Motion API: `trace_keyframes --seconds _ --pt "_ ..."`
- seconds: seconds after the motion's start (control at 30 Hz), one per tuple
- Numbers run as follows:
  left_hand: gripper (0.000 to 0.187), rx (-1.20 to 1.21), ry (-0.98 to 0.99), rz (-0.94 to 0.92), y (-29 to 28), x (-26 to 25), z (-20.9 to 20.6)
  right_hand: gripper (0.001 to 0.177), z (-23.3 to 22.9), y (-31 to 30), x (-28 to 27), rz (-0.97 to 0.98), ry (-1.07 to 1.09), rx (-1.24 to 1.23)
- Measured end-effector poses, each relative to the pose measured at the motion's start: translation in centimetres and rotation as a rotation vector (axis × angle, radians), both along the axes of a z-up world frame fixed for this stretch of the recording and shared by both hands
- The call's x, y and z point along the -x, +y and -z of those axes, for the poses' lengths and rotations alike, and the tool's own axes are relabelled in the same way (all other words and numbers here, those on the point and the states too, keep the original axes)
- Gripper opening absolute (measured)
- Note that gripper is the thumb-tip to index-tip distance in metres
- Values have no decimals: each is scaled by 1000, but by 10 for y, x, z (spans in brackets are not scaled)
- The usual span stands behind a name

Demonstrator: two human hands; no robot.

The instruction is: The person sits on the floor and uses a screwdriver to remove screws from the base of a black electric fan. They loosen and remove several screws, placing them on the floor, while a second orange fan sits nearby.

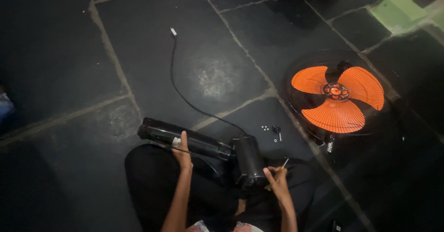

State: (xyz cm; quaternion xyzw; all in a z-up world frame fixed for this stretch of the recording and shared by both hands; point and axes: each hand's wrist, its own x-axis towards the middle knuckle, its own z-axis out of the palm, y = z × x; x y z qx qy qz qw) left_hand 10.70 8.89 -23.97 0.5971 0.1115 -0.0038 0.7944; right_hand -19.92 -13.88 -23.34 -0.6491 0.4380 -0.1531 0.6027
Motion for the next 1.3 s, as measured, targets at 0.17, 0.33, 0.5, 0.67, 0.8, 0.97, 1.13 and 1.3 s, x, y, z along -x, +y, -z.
trace_keyframes --seconds 0.17,0.33,0.5,0.67,0.8,0.97,1.13,1.3 --pt "24 62 -31 13 3 5 -15 53 -21 11 -3 156 65 118" --pt "25 -6 -4 1 2 7 -11 42 -41 1 16 198 258 435" --pt "26 5 -59 2 3 9 -3 40 -37 15 14 166 82 386" --pt "35 -137 -23 -33 2 16 -23 39 -38 40 2 101 114 325" --pt "37 -297 -81 -98 -3 23 -44 34 -48 48 0 103 33 361" --pt "38 -313 134 53 0 22 -41 38 -57 47 5 113 20 406" --pt "57 -126 70 291 9 25 -16 49 -51 49 5 152 -117 91" --pt "73 -49 4 307 15 42 -27 42 -42 47 -1 47 -264 254"
